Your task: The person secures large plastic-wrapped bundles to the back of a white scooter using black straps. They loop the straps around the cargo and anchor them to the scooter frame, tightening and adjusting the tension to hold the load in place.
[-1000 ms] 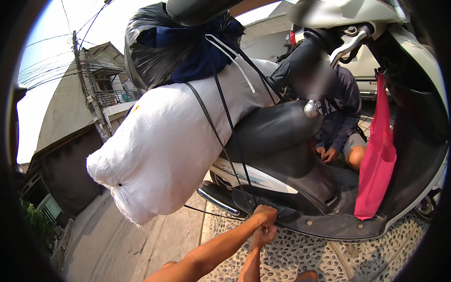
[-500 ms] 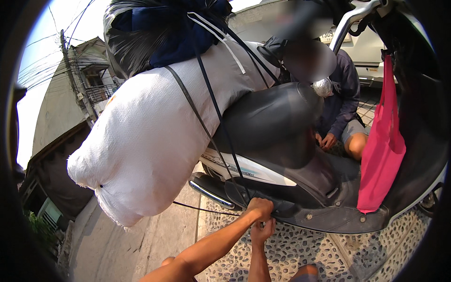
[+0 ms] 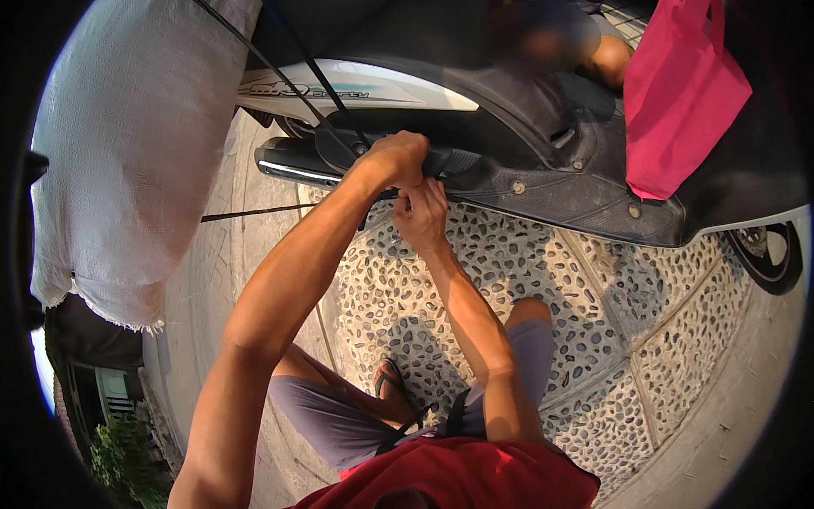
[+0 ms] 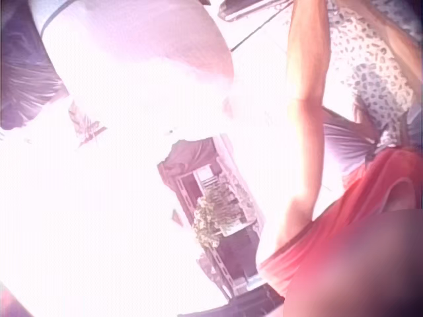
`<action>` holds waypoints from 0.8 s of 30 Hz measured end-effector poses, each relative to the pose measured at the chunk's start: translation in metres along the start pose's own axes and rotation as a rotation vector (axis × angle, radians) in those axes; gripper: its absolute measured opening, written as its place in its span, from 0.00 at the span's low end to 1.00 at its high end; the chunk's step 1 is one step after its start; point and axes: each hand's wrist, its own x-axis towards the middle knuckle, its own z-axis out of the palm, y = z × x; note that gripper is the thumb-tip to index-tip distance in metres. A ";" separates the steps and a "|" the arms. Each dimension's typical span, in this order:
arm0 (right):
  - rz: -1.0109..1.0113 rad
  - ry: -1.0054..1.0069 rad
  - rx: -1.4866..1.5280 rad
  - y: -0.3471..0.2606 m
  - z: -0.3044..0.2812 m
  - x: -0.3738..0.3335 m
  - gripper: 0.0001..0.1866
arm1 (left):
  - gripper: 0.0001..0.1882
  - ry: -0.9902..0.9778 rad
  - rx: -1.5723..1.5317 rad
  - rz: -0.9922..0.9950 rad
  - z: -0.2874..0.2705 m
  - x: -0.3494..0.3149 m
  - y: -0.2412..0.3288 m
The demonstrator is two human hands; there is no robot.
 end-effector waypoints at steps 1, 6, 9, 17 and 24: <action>0.021 -0.018 -0.001 0.000 -0.002 0.001 0.10 | 0.14 -0.013 0.009 -0.005 -0.003 -0.001 0.001; 0.114 -0.018 0.006 -0.004 -0.003 -0.007 0.09 | 0.11 -0.058 0.059 0.079 -0.002 0.002 0.001; 0.215 0.007 -0.083 -0.004 -0.001 -0.024 0.09 | 0.12 0.116 0.064 0.161 0.004 0.004 -0.006; 0.398 -0.111 -0.123 0.015 -0.001 -0.076 0.09 | 0.10 1.003 -0.824 -0.013 0.115 -0.045 -0.007; 0.178 -0.239 -0.106 0.048 -0.009 -0.096 0.08 | 0.13 1.005 -0.989 -0.320 0.206 0.022 0.010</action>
